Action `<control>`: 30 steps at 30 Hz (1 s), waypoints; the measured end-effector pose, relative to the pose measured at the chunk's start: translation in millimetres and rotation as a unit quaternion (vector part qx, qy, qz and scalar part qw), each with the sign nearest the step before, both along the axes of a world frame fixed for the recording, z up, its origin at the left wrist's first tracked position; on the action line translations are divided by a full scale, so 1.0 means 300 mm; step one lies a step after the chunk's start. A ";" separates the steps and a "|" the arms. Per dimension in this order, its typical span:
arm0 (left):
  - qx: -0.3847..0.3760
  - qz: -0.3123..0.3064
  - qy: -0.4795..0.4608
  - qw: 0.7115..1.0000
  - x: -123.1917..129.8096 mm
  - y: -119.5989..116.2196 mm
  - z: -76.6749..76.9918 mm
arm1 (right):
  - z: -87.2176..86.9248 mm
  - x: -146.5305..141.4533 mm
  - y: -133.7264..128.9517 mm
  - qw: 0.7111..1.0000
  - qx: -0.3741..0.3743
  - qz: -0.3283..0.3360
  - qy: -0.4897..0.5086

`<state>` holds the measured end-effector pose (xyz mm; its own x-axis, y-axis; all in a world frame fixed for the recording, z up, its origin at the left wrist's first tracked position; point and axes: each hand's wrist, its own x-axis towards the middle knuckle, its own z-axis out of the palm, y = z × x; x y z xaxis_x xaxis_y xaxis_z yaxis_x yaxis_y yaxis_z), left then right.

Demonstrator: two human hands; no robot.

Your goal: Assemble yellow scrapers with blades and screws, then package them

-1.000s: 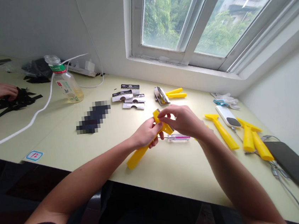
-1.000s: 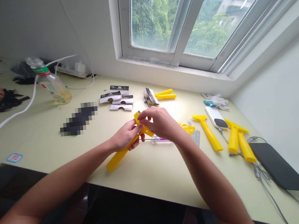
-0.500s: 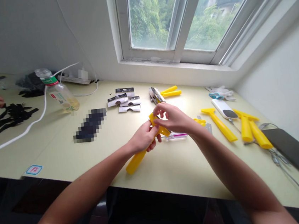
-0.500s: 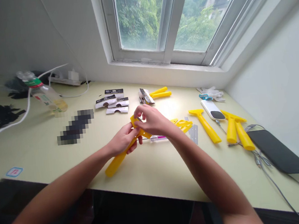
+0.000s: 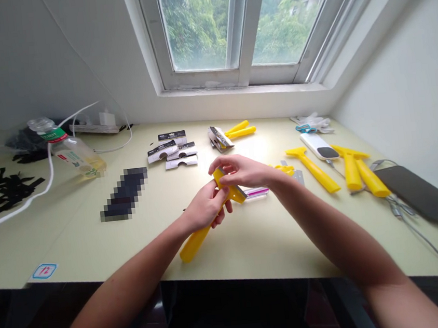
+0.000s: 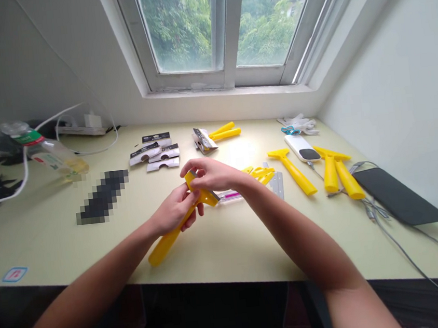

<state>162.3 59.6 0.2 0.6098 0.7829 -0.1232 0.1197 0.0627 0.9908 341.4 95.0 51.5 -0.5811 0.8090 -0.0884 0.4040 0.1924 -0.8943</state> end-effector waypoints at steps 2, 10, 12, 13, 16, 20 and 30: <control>0.006 -0.002 0.009 1.000 0.000 -0.001 0.002 | 0.003 -0.004 -0.003 1.000 -0.011 0.007 0.017; -0.042 -0.009 -0.041 0.998 -0.001 0.002 -0.002 | -0.017 0.000 -0.007 0.999 -0.012 0.014 0.044; -0.039 -0.001 -0.040 0.998 -0.001 0.004 -0.007 | -0.021 0.001 -0.008 0.999 -0.005 0.009 0.038; -0.037 0.001 -0.039 0.999 -0.001 0.005 -0.009 | -0.023 0.002 -0.007 0.999 -0.002 0.009 0.038; -0.035 -0.002 -0.032 0.999 -0.006 0.010 -0.010 | -0.031 0.010 0.002 0.999 0.005 0.016 0.048; -0.019 -0.017 -0.001 1.000 -0.014 0.016 0.002 | -0.036 0.025 0.015 0.997 0.002 0.034 0.062; 0.123 0.067 0.117 0.983 -0.030 -0.009 0.037 | -0.032 0.039 0.019 0.998 0.014 0.025 0.064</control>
<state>153.4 56.8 11.4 0.4769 0.8778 -0.0451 0.3540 -0.1448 0.9240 353.0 100.8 41.8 -0.6262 0.7795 0.0118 0.2759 0.2357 -0.9318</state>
